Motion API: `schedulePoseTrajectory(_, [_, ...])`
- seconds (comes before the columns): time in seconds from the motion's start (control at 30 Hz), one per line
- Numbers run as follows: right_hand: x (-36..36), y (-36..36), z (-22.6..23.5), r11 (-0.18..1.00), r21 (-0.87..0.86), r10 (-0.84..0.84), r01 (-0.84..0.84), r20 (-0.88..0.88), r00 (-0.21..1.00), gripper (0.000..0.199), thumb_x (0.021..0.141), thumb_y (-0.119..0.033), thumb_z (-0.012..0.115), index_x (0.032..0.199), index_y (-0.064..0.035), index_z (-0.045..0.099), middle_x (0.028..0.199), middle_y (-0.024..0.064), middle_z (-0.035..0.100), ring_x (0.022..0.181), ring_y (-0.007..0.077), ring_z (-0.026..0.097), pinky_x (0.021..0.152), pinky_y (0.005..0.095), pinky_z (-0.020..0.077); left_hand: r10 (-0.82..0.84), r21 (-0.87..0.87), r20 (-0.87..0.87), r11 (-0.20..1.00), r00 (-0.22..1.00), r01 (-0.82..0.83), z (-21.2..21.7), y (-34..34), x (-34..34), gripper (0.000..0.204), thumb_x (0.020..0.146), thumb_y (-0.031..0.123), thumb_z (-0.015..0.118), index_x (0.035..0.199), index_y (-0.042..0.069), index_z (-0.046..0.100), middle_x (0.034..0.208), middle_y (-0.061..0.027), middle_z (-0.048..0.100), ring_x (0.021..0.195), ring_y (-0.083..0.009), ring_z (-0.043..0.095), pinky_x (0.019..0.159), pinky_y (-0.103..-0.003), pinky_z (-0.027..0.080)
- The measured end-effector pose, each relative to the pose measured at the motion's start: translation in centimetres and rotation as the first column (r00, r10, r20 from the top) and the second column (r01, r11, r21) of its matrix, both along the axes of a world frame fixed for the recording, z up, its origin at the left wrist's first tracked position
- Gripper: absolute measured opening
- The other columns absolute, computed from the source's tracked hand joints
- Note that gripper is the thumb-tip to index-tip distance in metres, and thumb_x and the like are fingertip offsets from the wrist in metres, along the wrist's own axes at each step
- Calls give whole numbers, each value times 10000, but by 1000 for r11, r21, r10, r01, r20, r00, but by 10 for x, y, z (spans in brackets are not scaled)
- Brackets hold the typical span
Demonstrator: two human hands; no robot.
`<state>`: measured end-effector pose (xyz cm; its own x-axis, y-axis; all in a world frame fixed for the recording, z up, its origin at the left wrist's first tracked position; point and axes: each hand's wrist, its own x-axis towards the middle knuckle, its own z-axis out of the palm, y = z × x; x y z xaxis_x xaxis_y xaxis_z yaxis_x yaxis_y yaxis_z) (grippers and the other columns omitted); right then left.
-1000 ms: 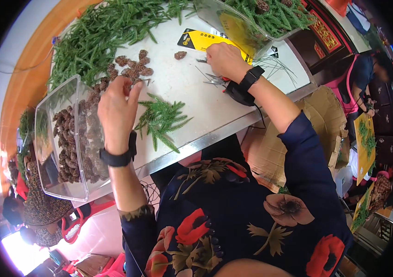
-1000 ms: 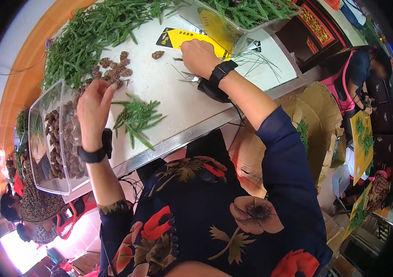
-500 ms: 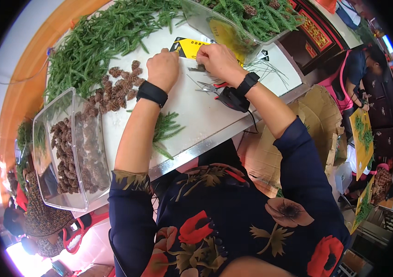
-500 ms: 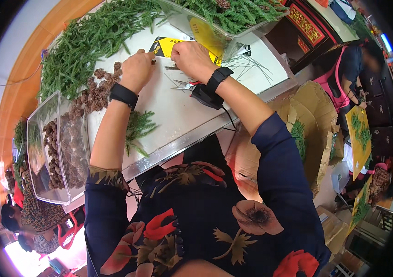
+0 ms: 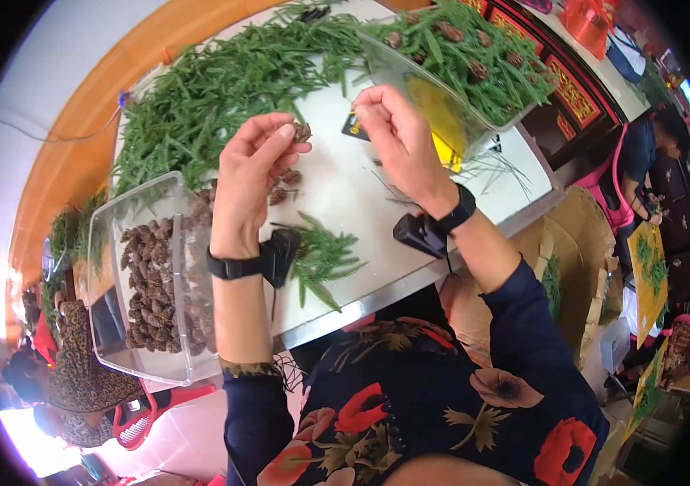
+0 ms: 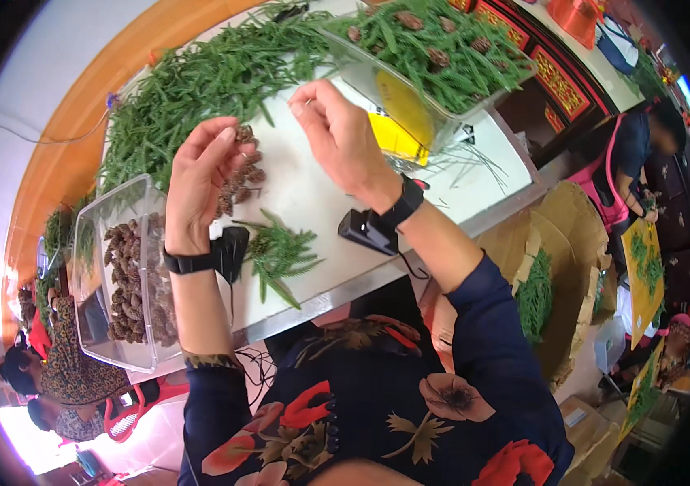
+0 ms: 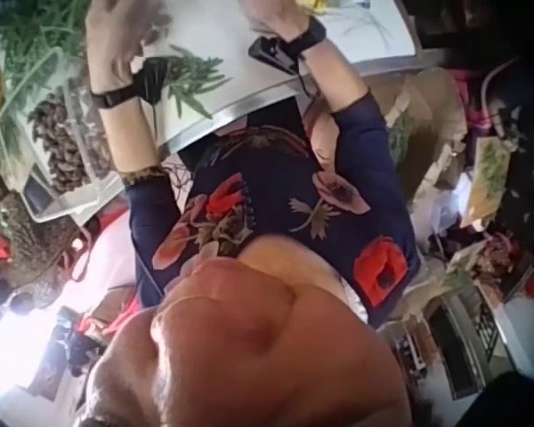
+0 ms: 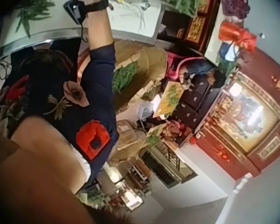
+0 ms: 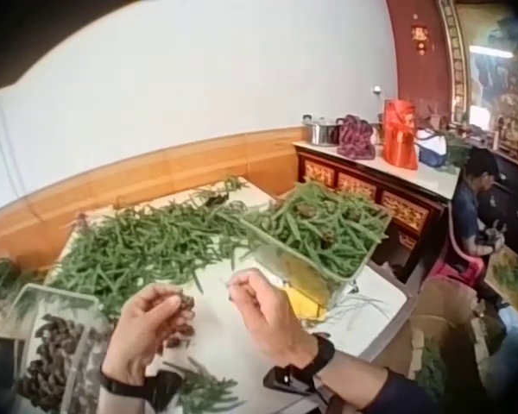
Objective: Trimming green plant sprigs and handling dried pods at a production workstation.
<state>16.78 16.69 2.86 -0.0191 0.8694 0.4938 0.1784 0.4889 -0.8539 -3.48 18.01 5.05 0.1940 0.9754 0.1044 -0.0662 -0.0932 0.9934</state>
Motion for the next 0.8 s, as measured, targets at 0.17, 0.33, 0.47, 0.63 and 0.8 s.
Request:
schedulePoseTrajectory(0.17, [-42,-1,10,985,139,113,-105,-46,993,166,969,-134,492,1062,-13,560,723,-28,515,643,24,437,594,190,367,62,-135,424,991,903,-4,-7,-16,-20,189,928,104,571,1091,8,572,952,-78,652,827,-174,669,700,-225,550])
schedulePoseTrajectory(0.33, [-43,0,21,964,244,92,-109,82,992,182,973,-106,486,1099,-8,574,741,-4,532,657,51,468,595,204,390,40,-48,526,999,850,-18,7,-47,-53,323,937,119,553,1224,-23,509,1037,-139,623,853,-164,629,789,-257,524])
schedulePoseTrajectory(0.47, [-27,-6,15,971,209,122,-114,-23,992,181,973,-74,486,1086,7,602,754,-10,536,674,47,463,602,189,383,-145,-4,730,976,668,216,3,-56,-76,346,953,38,480,1255,-112,400,1239,-221,472,1072,-240,521,927,-333,467])
schedulePoseTrajectory(0.63, [-16,-25,-2,997,58,53,-53,-2,999,157,970,-81,494,1034,7,607,732,-34,516,646,16,424,567,165,337,-216,58,783,959,583,278,1,-76,-62,377,933,0,488,1267,-115,358,1272,-205,383,1078,-227,466,953,-347,418])
schedulePoseTrajectory(0.8, [-1,-36,-15,996,92,-28,19,99,995,164,966,-97,509,1067,4,590,711,-32,505,629,19,419,557,167,335,-70,-115,851,942,521,314,6,-84,-64,405,959,97,488,1302,-82,372,1275,-204,438,1024,-190,535,876,-320,476])
